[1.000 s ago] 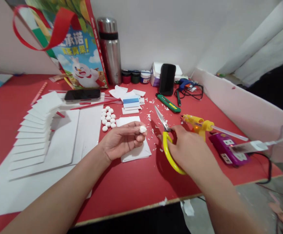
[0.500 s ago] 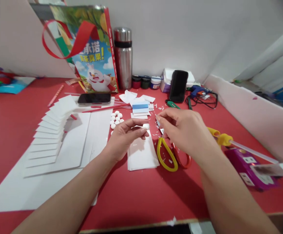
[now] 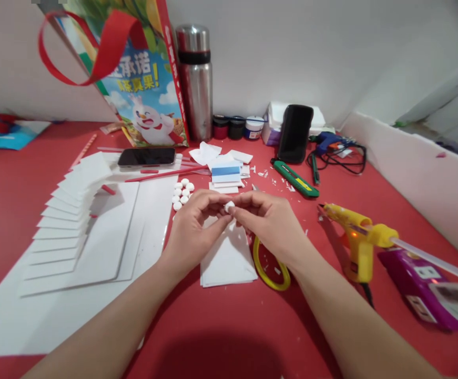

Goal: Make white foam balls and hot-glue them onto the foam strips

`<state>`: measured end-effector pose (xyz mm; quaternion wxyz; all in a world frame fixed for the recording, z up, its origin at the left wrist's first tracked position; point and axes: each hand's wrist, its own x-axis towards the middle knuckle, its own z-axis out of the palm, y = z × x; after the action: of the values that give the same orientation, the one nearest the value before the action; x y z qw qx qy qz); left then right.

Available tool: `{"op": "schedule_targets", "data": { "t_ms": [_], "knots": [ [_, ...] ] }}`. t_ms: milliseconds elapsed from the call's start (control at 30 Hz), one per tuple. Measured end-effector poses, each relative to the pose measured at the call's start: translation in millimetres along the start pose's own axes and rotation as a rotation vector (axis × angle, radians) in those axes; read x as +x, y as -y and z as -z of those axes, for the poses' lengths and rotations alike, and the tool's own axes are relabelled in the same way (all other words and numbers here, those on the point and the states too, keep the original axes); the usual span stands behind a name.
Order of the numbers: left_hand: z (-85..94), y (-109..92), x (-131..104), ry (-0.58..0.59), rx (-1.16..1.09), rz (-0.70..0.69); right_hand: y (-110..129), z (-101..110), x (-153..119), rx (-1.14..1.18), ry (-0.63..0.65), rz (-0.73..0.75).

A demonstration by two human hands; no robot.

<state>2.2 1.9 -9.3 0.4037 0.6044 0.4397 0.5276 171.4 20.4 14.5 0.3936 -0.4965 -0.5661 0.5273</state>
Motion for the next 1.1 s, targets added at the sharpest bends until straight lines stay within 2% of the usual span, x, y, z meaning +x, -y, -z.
{"op": "schedule_targets", "data": {
  "t_ms": [100,200,433,633,800,967,1100],
  "knots": [
    [2.3,-1.5,1.0,-0.013,-0.164,0.189,0.6,1.7,0.8,0.109,-0.001,-0.029],
    [3.7,-1.8,2.7,-0.025,-0.183,0.230,2.8,1.6,-0.2,0.122,0.005,-0.041],
    [3.9,1.2,2.9,-0.057,-0.062,0.166,6.6,-0.6,-2.3,0.082,0.003,-0.041],
    [3.7,-4.1,0.4,-0.033,0.092,0.022,3.0,-1.4,-2.0,0.043,-0.009,0.005],
    [0.2,-4.2,-0.6,-0.054,0.137,-0.037,-0.9,-2.7,-2.3,0.025,-0.029,0.042],
    [-0.6,-4.4,0.4,-0.014,0.165,-0.078,2.0,2.2,-1.1,0.068,0.036,-0.021],
    [-0.8,-2.6,-0.9,0.038,0.280,-0.171,5.7,6.4,-0.9,-0.009,0.079,-0.023]
  ]
}}
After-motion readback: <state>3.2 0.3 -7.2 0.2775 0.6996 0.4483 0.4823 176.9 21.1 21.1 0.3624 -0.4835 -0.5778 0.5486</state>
